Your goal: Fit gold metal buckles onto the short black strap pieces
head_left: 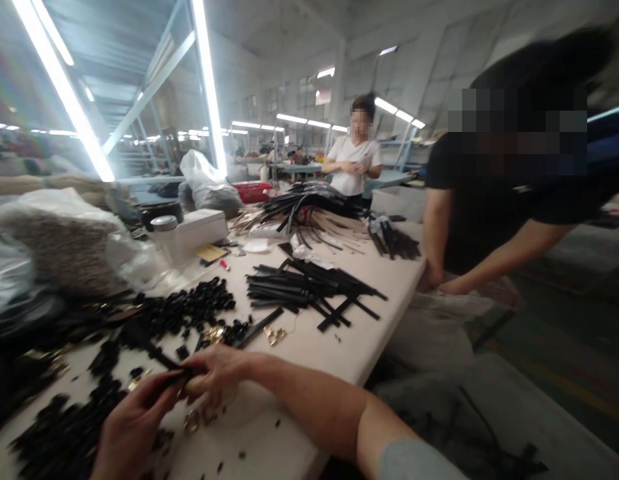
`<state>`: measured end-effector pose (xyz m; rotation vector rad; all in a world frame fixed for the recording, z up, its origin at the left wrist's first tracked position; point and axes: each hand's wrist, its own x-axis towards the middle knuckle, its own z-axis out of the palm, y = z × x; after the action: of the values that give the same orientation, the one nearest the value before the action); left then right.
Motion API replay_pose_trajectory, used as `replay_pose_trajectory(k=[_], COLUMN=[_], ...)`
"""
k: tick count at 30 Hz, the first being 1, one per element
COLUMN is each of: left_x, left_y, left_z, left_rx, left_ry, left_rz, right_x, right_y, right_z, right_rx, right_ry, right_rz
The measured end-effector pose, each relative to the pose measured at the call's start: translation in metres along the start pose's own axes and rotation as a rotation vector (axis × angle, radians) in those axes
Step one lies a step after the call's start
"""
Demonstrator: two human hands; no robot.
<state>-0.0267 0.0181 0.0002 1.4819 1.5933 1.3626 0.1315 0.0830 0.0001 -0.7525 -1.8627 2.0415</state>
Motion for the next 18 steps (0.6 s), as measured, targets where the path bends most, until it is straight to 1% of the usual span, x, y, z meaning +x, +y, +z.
replay_pose_trajectory(k=[1, 2, 4, 6, 7, 9, 13, 15, 18], left_x=[-0.005, -0.008, -0.010, -0.008, -0.006, -0.004, 0.003, 0.005, 0.007], left_y=[0.000, 0.001, 0.000, -0.002, -0.003, -0.005, -0.006, -0.006, -0.005], left_z=[0.000, 0.000, 0.004, 0.007, 0.008, 0.006, -0.002, -0.006, -0.006], left_rx=[-0.051, -0.101, -0.198, -0.297, -0.345, -0.452, -0.686, -0.768, -0.808], left_ry=[-0.037, -0.030, -0.007, -0.017, -0.012, 0.046, 0.202, 0.231, 0.235], left_rz=[-0.068, -0.112, -0.149, -0.189, -0.217, -0.279, -0.369, -0.392, -0.423], right_x=[-0.002, -0.004, -0.002, 0.001, 0.002, 0.002, -0.003, -0.006, -0.007], right_y=[-0.002, -0.004, -0.003, 0.000, 0.001, 0.001, -0.004, -0.006, -0.008], right_z=[0.001, 0.001, 0.000, -0.002, -0.002, -0.001, 0.001, 0.002, 0.002], right_rx=[0.013, 0.021, 0.006, -0.034, -0.052, -0.098, -0.223, -0.304, -0.452], right_ry=[-0.010, 0.010, 0.100, 0.164, 0.193, 0.227, 0.205, 0.173, 0.147], right_rz=[-0.048, -0.083, -0.131, -0.164, -0.178, -0.193, -0.189, -0.193, -0.213])
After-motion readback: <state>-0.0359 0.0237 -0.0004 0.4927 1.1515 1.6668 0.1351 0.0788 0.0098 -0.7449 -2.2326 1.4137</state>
